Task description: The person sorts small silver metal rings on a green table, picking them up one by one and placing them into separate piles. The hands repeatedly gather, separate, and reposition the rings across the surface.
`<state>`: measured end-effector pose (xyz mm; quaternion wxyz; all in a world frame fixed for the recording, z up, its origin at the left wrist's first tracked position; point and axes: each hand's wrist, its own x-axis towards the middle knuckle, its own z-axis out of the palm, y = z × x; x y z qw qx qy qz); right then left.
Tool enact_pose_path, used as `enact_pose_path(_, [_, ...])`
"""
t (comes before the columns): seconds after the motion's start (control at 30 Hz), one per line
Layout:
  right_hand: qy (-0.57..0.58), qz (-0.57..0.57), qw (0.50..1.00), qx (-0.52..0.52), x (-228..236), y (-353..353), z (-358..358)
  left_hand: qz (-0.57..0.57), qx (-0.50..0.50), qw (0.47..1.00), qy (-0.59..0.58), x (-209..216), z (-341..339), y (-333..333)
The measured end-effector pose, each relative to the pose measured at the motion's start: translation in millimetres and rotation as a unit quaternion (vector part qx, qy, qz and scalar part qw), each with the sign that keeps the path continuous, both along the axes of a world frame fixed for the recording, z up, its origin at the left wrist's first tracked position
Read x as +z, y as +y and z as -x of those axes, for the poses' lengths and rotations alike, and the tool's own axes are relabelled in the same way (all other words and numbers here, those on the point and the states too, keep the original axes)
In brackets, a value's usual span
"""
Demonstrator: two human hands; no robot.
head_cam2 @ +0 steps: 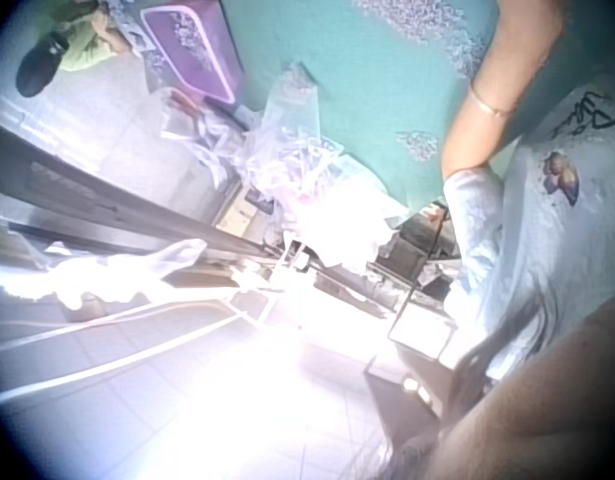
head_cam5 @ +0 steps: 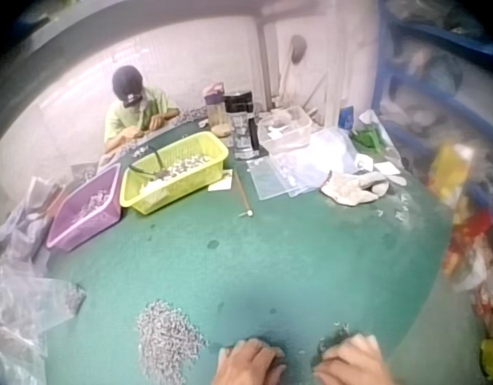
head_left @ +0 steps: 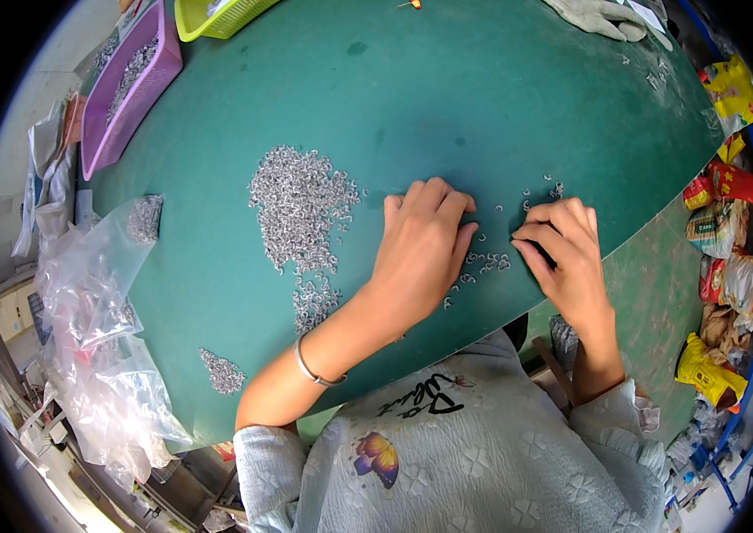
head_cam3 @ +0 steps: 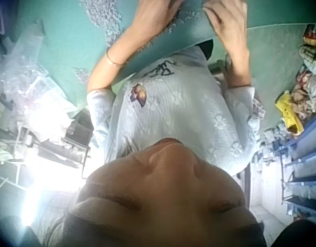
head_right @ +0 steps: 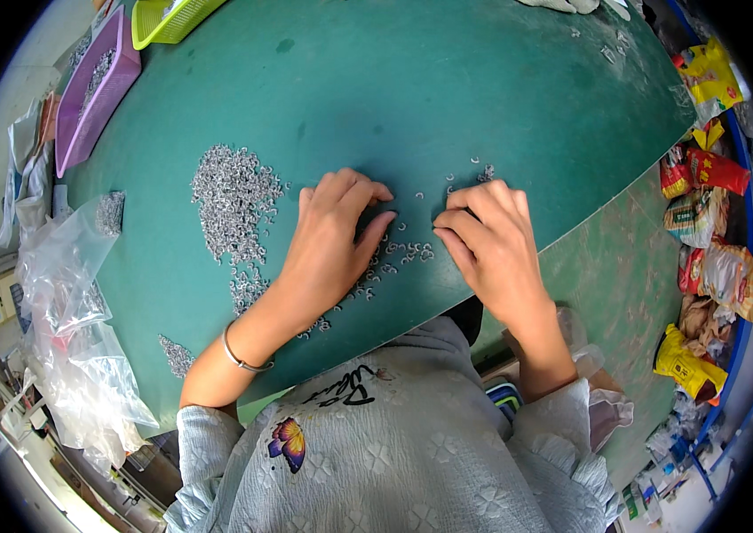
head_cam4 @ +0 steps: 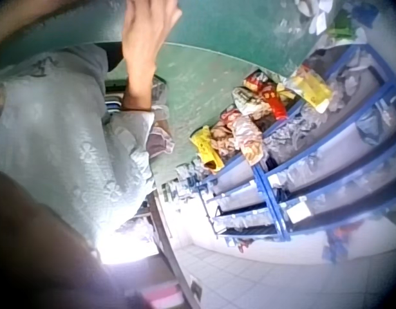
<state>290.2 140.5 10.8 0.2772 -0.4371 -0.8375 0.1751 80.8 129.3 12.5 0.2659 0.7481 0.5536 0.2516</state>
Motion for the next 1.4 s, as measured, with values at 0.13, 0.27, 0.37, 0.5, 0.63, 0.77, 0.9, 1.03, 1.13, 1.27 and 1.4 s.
enact_pose_path(0.13, [-0.019, -0.048, 0.999, 0.018, -1, -7, -1, -0.045, -0.003, 0.999, -0.01, -3, -6, 2])
enact_pose_path(0.27, [-0.024, -0.068, 0.997, 0.024, -5, -12, 0, -0.098, -0.017, 0.995, -0.012, -11, -20, 8])
enact_pose_path(0.37, [-0.016, -0.059, 0.998, 0.032, -6, -18, 0, -0.095, -0.031, 0.995, 0.003, -17, -24, 13])
enact_pose_path(0.5, [0.024, -0.015, 0.999, 0.029, -4, -17, -6, -0.086, -0.046, 0.995, -0.014, -18, -22, 11])
enact_pose_path(0.63, [0.046, -0.026, 0.997, -0.063, -4, -10, -10, -0.071, -0.084, 0.993, -0.039, -15, -16, 1])
enact_pose_path(0.77, [0.0, -0.052, 0.99, -0.13, -8, 2, -6, -0.049, -0.136, 0.989, 0.019, -2, -10, -2])
enact_pose_path(0.9, [-0.003, -0.068, 0.989, -0.133, -10, 2, -6, -0.061, -0.113, 0.992, -0.011, -6, -11, -4])
enact_pose_path(1.03, [0.001, -0.105, 0.989, -0.105, -12, 3, -9, -0.106, -0.098, 0.989, -0.008, -9, -16, -5])
enact_pose_path(1.13, [-0.016, -0.119, 0.989, -0.087, -10, 3, -7, -0.094, -0.118, 0.988, 0.008, -9, -16, -6])
enact_pose_path(1.27, [-0.031, -0.07, 0.996, -0.045, -5, -1, -13, -0.057, -0.165, 0.985, 0.011, -3, -9, -3])
enact_pose_path(1.4, [0.019, -0.06, 0.995, -0.071, -4, -2, -20, -0.086, -0.11, 0.99, -0.031, -7, -16, 1])
